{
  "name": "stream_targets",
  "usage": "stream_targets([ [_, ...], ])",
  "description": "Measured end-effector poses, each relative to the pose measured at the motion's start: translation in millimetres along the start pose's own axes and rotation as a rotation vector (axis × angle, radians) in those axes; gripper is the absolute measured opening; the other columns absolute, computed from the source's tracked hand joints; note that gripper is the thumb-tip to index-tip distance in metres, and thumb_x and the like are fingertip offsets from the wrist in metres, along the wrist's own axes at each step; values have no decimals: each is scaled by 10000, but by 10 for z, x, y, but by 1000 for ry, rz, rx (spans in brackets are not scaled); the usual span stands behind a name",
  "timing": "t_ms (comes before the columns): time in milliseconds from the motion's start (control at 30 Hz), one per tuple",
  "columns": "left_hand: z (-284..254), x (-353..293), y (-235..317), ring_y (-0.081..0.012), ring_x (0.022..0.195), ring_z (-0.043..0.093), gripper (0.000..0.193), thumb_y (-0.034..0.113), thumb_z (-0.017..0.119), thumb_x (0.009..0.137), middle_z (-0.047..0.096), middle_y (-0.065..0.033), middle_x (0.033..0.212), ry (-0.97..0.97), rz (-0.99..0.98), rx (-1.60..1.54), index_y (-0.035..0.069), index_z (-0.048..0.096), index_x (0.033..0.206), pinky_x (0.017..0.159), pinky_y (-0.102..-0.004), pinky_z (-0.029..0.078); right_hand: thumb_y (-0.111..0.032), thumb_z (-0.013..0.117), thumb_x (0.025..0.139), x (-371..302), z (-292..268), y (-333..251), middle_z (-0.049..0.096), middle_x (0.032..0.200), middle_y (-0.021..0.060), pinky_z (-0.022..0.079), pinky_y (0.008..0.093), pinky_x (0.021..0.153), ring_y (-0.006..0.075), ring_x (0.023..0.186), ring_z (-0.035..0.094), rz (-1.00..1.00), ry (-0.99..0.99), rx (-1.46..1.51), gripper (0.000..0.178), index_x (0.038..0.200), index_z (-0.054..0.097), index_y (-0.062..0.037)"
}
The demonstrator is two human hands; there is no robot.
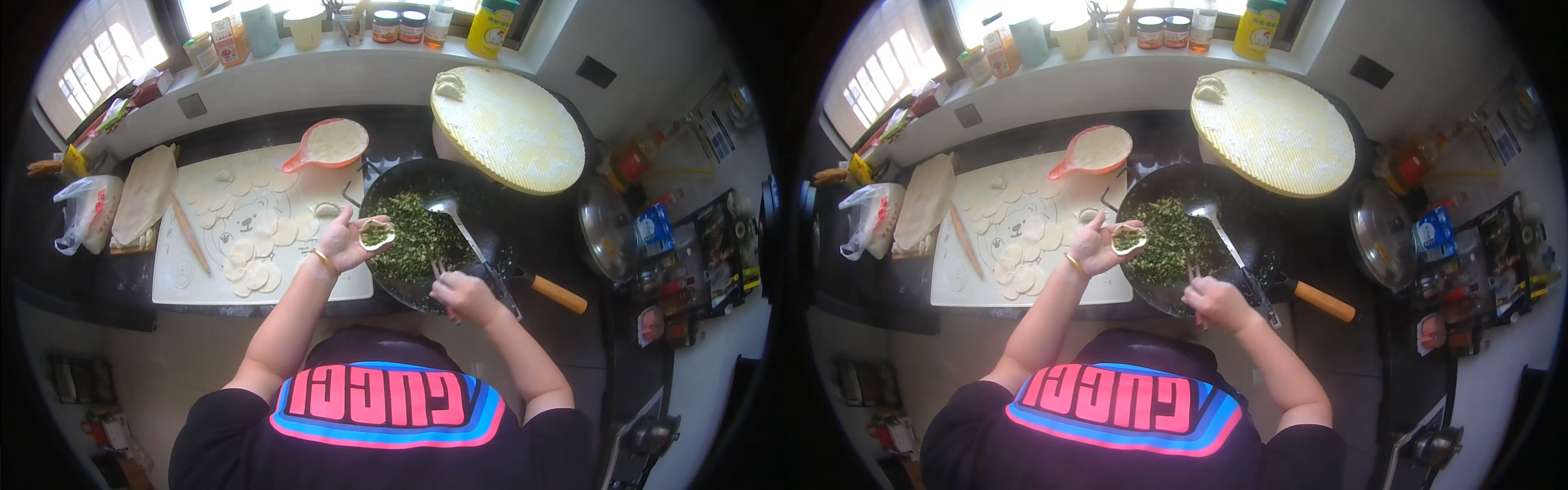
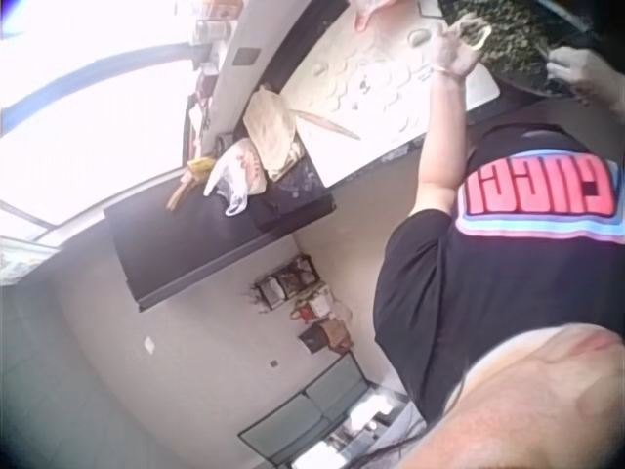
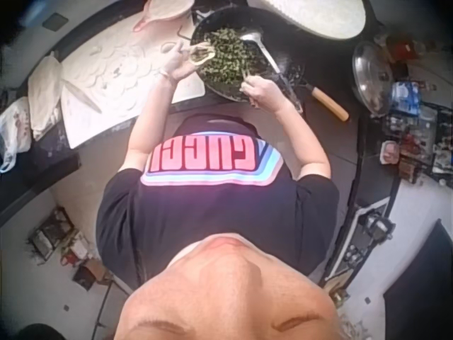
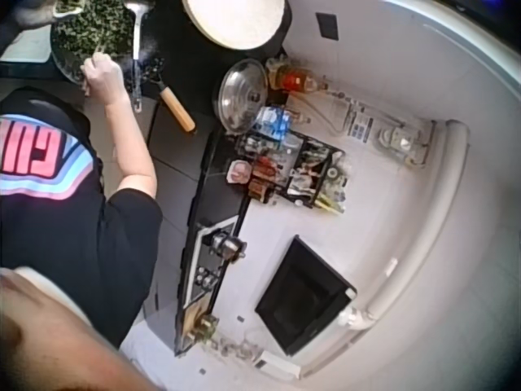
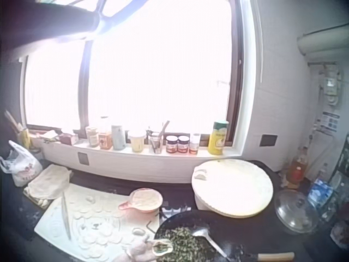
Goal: The person prepares dumplings by placing a green vegetable filling onto circular dough wrappers using chopsticks. They fold and seal the wrappers by hand, creating a crescent shape, and place the finished dumplings on a cutting board. The process is repeated for multiple units.
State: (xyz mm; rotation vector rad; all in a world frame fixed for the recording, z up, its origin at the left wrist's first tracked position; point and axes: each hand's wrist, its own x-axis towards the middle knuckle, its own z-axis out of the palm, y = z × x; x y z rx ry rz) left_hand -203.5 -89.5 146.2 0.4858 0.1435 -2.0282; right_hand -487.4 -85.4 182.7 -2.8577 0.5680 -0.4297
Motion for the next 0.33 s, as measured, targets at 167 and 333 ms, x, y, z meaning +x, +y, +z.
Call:
stream_targets([
  [167,109,-32,-90,-348,1130,473,725,530,213,941,479,-240,1205,-84,-27,6,-106,366,1253,995,-479,377,-74,543,748,9,93,-72,553,833,77,510,332,661,227,809,590,85,-208,-12,99,831,589,-46],
  [333,128,-23,-211,-385,1204,414,719,527,288,932,426,-267,1274,-204,-116,-59,-88,311,1303,1040,-496,316,-67,600,792,540,-189,-213,611,921,127,510,346,717,301,848,609,233,349,266,163,953,620,-75],
])
